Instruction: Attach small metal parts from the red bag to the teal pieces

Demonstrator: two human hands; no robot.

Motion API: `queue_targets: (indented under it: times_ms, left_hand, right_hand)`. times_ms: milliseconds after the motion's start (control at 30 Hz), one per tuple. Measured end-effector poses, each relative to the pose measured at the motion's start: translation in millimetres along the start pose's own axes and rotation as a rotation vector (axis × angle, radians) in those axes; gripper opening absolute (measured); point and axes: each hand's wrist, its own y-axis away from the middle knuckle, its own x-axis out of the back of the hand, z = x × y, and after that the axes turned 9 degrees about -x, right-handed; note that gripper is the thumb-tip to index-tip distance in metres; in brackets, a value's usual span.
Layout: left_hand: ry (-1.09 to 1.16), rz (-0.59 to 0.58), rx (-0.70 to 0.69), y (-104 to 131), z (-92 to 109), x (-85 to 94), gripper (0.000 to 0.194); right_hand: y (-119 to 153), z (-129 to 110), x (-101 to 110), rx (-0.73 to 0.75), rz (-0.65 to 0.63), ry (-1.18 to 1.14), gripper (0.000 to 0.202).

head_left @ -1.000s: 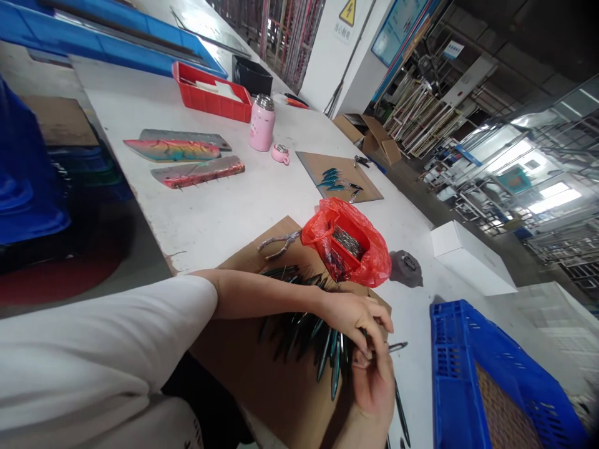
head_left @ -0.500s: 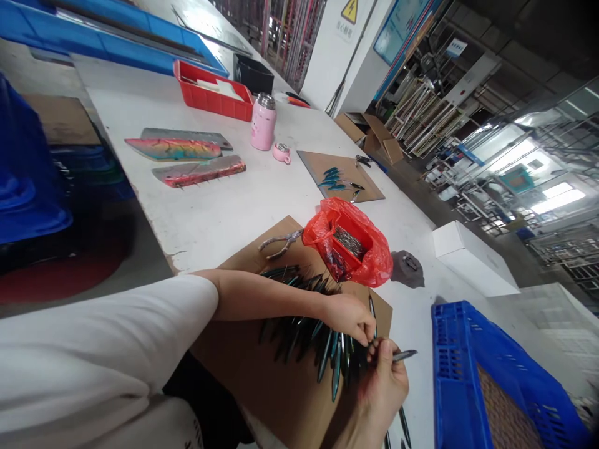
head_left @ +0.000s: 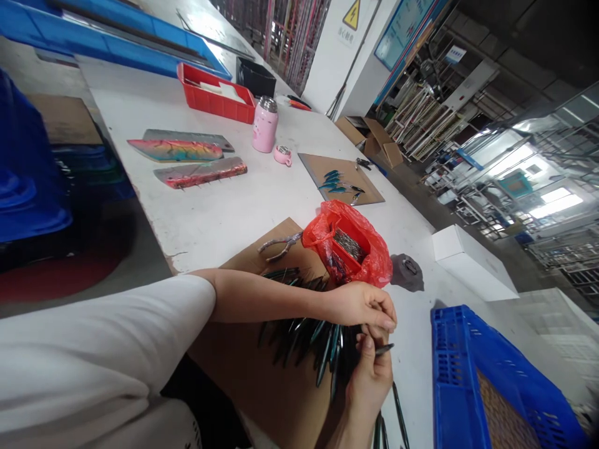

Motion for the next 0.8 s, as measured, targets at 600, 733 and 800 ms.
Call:
queue_targets:
  times_ms: [600, 733, 800]
  left_hand:
    - [-0.185, -0.046, 0.005, 6, 11, -6.8, 0.012]
    - [-0.201, -0.055, -0.002, 5, 12, -6.3, 0.012]
    - [-0.198, -0.049, 0.000, 5, 12, -6.4, 0.011]
  right_hand:
    - [3, 0, 2, 0.036, 0.040, 0.262, 0.050]
    - [4, -2, 2, 0.045, 0.042, 0.263, 0.048]
    - [4, -3, 2, 0.049, 0.045, 0.278, 0.048]
